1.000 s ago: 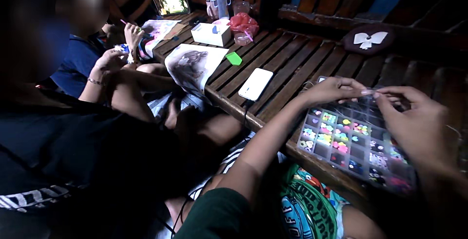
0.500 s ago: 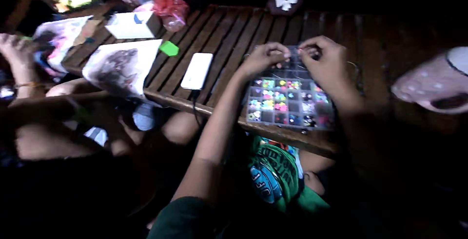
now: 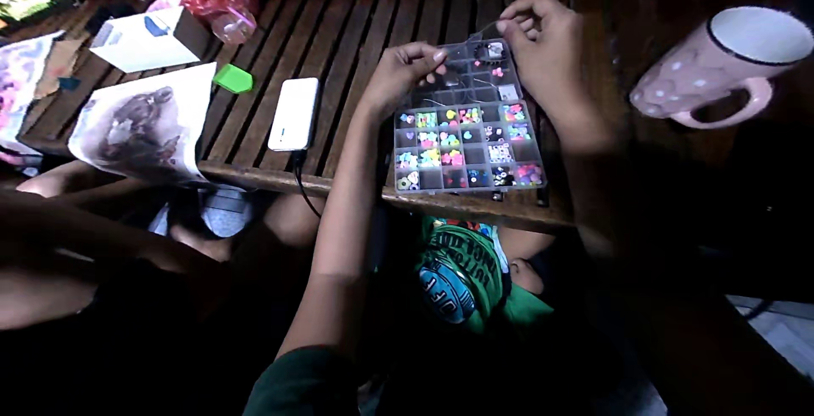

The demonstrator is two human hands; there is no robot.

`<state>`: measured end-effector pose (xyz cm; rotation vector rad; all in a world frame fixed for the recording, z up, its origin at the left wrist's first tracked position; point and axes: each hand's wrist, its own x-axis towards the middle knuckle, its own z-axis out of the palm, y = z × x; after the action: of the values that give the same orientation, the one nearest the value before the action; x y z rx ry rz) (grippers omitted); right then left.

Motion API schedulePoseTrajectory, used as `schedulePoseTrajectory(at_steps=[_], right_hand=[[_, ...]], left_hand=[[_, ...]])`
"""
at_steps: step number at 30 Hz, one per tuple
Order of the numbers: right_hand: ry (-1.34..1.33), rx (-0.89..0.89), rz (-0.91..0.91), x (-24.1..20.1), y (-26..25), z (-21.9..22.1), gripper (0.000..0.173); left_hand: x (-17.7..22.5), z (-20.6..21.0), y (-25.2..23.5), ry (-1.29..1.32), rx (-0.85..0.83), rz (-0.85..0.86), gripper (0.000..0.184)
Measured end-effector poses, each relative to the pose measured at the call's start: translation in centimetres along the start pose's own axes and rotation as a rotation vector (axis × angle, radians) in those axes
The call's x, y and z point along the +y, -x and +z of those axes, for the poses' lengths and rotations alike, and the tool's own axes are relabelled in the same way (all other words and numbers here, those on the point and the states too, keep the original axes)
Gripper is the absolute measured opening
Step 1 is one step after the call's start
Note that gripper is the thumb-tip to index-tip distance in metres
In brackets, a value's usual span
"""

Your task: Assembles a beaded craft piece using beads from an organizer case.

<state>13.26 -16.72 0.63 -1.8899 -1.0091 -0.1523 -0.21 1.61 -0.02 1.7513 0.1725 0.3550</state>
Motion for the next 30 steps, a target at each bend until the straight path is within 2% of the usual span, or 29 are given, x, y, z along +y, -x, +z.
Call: schedulePoseTrajectory(at_steps=[3,6,7,9,11,12,16,18,20,23,27,30], right_hand=[[-0.168,0.118,0.053,0.2,-0.5,-0.7,0.027],[-0.253,0.181,0.015,-2.0,0.5,-1.6,0.027],[-0.249,0.11,-0.042,-3.3,1.6,-1.9,0.026],[-0.243,-0.166,-0.224,-4.7,4.4,-2.1,0.024],[-0.228,-0.451,-0.39,-4.0,6.6,-1.4,0.017],[-0.192,-0.536,-0.421,-3.5,7.5,-1.1,0.014],[-0.071,-0.646,-0.445,-2.3,8.6,-0.9,0.018],[-0.063,-0.613,-0.359,-3.8,6.9,-1.8,0.019],[-0.04,-0.489,-0.258,-5.0,4.6,-2.2,0.021],[-0.005,-0.359,-0.151,-4.5,1.0,-0.7,0.026],[-0.089,-0.279,-0.14,-2.3,0.0,2.3,0.022],[-0.115,-0.231,-0.123,-1.3,0.5,2.7,0.021]], left_hand=[[0.1,0.0,0.0,0.024,0.009,-0.033,0.02],[0.2,0.0,0.1,0.043,0.006,-0.049,0.018],[0.2,0.0,0.0,0.041,0.003,-0.047,0.016],[0.2,0.0,0.0,0.018,-0.014,-0.038,0.012],[0.0,0.0,0.0,-0.006,-0.033,-0.031,0.008],[0.0,0.1,0.0,-0.012,-0.034,-0.033,0.008],[0.2,0.3,-0.2,0.001,-0.032,-0.048,0.012],[0.4,0.3,-0.3,0.016,-0.03,-0.062,0.017],[0.4,0.4,-0.1,0.024,-0.035,-0.071,0.02],[0.2,0.4,-0.1,0.035,-0.039,-0.069,0.022],[0.3,0.4,-0.3,0.026,-0.04,-0.108,0.021],[0.4,0.9,-0.2,0.053,-0.059,-0.129,0.022]])
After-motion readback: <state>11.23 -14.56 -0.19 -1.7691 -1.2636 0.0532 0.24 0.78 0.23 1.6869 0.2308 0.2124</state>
